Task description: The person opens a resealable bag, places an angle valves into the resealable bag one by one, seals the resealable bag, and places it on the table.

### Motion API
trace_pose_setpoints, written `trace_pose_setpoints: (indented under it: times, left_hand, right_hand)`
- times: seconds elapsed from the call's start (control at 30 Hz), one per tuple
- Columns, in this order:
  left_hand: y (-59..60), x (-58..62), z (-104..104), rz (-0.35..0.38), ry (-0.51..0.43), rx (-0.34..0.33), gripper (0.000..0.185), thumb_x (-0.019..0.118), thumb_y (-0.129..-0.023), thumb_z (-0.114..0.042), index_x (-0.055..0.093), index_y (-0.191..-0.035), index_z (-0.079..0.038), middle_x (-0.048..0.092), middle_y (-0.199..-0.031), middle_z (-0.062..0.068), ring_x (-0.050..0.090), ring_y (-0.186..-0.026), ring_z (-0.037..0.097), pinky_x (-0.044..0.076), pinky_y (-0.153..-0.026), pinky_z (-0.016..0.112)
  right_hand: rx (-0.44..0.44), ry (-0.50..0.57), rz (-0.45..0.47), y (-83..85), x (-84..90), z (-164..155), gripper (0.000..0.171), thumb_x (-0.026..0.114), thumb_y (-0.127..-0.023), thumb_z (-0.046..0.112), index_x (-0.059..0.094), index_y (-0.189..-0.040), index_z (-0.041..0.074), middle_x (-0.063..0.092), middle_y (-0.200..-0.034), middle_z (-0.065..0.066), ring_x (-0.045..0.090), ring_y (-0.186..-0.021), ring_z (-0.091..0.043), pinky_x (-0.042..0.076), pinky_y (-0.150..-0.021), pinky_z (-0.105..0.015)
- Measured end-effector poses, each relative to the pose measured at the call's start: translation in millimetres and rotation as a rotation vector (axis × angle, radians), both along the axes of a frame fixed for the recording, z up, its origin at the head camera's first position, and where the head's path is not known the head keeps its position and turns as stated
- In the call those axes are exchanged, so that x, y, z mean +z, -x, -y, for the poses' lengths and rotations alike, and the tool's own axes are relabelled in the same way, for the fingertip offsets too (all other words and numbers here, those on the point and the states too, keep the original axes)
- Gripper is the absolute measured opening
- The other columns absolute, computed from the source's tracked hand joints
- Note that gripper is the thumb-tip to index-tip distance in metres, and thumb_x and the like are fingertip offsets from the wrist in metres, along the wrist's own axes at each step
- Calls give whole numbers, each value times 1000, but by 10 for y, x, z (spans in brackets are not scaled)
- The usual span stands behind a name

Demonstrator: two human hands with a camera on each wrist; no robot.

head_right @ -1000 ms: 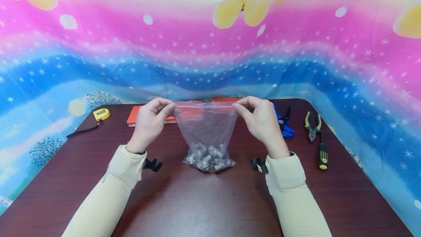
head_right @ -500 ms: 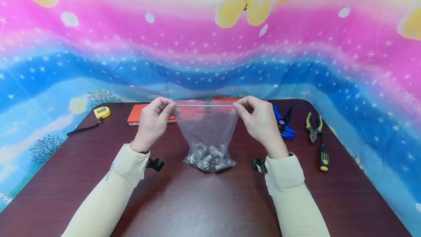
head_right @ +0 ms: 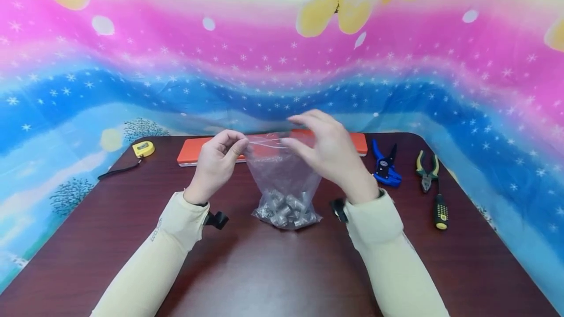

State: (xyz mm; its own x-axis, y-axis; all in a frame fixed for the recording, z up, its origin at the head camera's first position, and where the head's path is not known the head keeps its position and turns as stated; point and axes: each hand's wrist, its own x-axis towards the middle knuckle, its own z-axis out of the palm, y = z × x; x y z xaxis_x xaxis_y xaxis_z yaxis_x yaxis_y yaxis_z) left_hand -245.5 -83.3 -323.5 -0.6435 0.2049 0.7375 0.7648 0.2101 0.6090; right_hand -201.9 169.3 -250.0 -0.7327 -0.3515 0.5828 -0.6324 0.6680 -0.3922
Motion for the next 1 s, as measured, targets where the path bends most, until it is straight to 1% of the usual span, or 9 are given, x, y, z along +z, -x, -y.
trace_pose_setpoints:
  times: [0.07,0.13,0.2,0.3,0.5,0.57,0.7,0.83,1.0]
  left_hand:
    - [-3,7,6,-6,-8,-6,11,61,-98,-16,66,-99,-7,68,-82,0,64,-75,13,51,-63,31]
    - [-10,10,15,-14,-7,0,10,62,-98,-15,67,-99,-6,67,-81,0,62,-73,13,50,-62,30]
    - [-17,5,23,-12,-5,-5,10,63,-97,-15,67,-99,-6,68,-81,1,62,-73,14,50,-62,30]
    - [-20,-1,29,13,6,-20,11,63,-98,-15,67,-101,-5,68,-82,2,62,-71,16,50,-61,28]
    - [-4,40,32,134,31,-84,15,64,-98,-22,69,-107,-10,70,-94,-1,64,-74,15,52,-65,30]
    - [-6,54,18,154,42,-105,16,64,-98,-24,70,-106,-11,70,-96,-2,65,-78,14,52,-67,31]
    - [-18,70,3,163,42,-143,15,62,-99,-21,70,-103,-9,71,-97,0,66,-84,15,53,-73,33]
    - [-36,84,3,190,29,-146,13,63,-98,-18,70,-101,-8,71,-95,1,64,-79,18,51,-70,31]
    - [-57,105,-16,230,27,-123,11,65,-96,-13,71,-100,-6,70,-94,5,62,-77,21,48,-68,29]
  right_hand:
    - [51,-109,59,75,110,197,39,77,-88,28,70,-122,11,66,-115,-3,60,-108,-22,49,-91,-44]
    - [86,-186,152,157,169,365,32,77,-88,26,73,-115,10,69,-106,-2,62,-93,-20,51,-81,-39]
    - [101,-223,235,228,182,473,23,76,-90,24,75,-108,11,70,-96,1,62,-79,-17,51,-72,-35]
    - [98,-225,303,285,171,521,13,75,-90,22,77,-99,12,69,-83,5,58,-62,-14,48,-61,-33]
    - [87,-203,360,278,209,525,10,75,-90,23,77,-96,14,69,-80,4,57,-61,-17,48,-60,-34]
    - [80,-199,383,262,222,519,11,75,-90,24,76,-97,15,69,-81,4,55,-60,-18,47,-59,-35]
    - [71,-198,413,227,241,516,14,74,-91,27,77,-99,16,70,-83,4,54,-61,-19,46,-60,-35]
    - [68,-198,423,207,247,520,14,73,-92,28,77,-98,16,70,-84,4,54,-62,-19,46,-60,-35]
    - [61,-199,442,198,238,525,13,72,-92,28,76,-97,16,70,-83,2,55,-63,-19,46,-60,-35]
